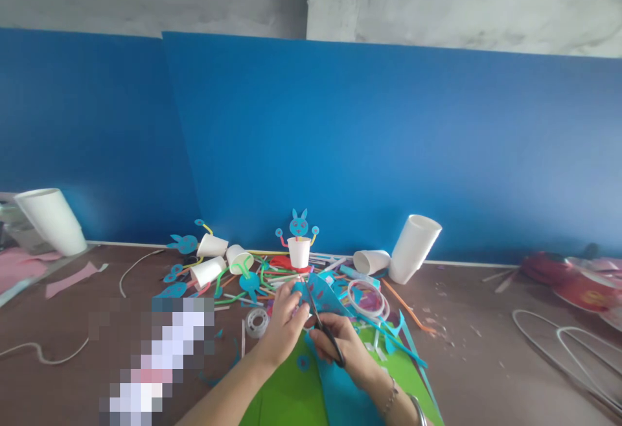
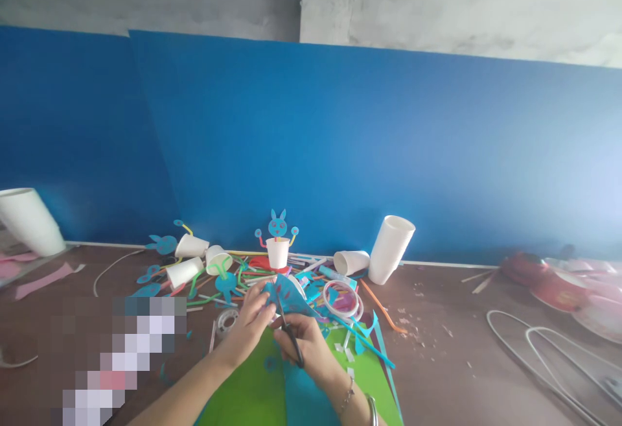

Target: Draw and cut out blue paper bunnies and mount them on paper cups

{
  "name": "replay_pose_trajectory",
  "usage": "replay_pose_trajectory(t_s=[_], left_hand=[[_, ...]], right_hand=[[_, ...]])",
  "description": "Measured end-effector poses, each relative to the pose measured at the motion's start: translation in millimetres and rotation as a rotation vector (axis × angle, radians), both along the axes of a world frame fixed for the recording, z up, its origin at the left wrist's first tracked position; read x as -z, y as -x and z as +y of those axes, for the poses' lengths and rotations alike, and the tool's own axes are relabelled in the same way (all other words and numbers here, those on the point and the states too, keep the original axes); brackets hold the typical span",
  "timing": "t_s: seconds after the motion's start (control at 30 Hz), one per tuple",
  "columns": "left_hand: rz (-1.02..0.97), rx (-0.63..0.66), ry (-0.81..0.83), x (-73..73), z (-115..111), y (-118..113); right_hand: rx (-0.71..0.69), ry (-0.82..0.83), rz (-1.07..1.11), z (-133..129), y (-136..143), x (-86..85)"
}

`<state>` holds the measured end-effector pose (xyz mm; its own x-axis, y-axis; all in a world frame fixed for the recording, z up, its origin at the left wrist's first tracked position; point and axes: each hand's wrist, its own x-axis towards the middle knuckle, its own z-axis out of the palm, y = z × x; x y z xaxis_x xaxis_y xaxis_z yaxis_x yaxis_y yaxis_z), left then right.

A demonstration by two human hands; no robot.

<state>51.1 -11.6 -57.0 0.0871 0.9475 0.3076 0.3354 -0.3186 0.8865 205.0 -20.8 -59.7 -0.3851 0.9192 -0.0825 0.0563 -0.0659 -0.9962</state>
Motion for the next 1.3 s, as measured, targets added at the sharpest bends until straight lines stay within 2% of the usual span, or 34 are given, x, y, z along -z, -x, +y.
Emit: replay_pose_trajectory(t_s=[0.4, 0.57, 0.77, 0.83, 1.03, 1.3], left_hand=[[-0.043, -0.032, 0.019, 4.6, 4.3, 4.8], [-0.005, -0.056, -0.064, 1.3, 6.3, 5.5], [0.046, -0.228, -0.185, 11.0, -0.5, -1.8], [0.065, -0.25, -0.236, 14.6, -2.6, -2.9], [0.056, -0.164, -0.214, 16.5, 1.3, 0.3], [0.023, -0.112, -0.145, 10.9, 5.7, 3.9]], right_hand=[[-0.028, -0.013, -0.014, 1.1, -0.4, 0.6], [-0.01, -0.003, -0.014, -0.2, -0.1, -1.2], [0.013, 0.046, 0.02, -2.4, 2.8, -2.5], [0.019, 0.071, 0.026, -2.8, 3.3, -2.2], [0.017, 0.066, 0.015, -2.7, 3.4, -0.9], [-0.015, -0.006, 0.023, -1.2, 1.4, -1.5]])
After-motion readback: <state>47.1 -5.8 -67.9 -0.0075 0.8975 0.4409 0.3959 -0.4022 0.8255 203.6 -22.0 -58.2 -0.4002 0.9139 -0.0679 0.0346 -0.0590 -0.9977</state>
